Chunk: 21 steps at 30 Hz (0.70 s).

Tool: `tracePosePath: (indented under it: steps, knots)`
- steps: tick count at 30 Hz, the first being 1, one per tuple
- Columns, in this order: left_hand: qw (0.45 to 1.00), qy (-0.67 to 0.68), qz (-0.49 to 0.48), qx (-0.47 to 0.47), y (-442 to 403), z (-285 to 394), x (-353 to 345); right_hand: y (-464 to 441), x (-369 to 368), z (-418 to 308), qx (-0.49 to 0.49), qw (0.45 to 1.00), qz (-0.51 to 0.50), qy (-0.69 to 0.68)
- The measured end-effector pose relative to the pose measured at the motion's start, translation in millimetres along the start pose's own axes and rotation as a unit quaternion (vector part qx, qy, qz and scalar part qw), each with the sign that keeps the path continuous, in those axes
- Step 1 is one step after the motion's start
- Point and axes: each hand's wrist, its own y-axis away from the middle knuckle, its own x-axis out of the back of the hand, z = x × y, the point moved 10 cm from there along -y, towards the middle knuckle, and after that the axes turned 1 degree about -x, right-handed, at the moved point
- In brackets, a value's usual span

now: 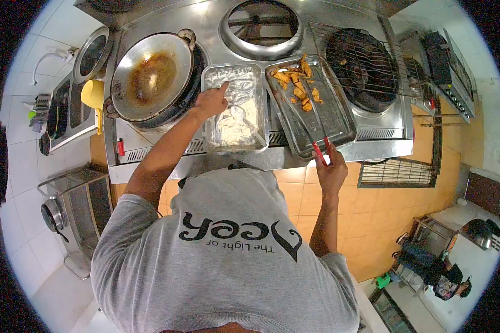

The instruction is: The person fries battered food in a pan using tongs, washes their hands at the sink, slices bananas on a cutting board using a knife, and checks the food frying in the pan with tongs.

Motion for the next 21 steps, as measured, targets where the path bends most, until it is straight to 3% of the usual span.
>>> tracePosePath:
  steps: [5,8,14,17,21]
  knots:
    - [0.999,-0.027,-0.006,-0.032,-9,-5,-15,11,-2,10,-0.019,0.999,0.015,-0.040]
    - [1.000,0.012,-0.011,0.001,-9,-9,-9,14,2,8,-0.014,1.000,0.017,-0.018]
    - [0.990,0.140,0.010,-0.029,-24,-16,-18,19,1,11,-0.004,1.000,0.019,-0.020]
    - [0.932,0.357,0.039,-0.054,-38,-12,-33,20,0,12,-0.026,0.999,0.016,-0.037]
    - [0.944,0.328,0.036,-0.013,-56,1,-62,24,5,11,-0.032,0.998,0.027,-0.051]
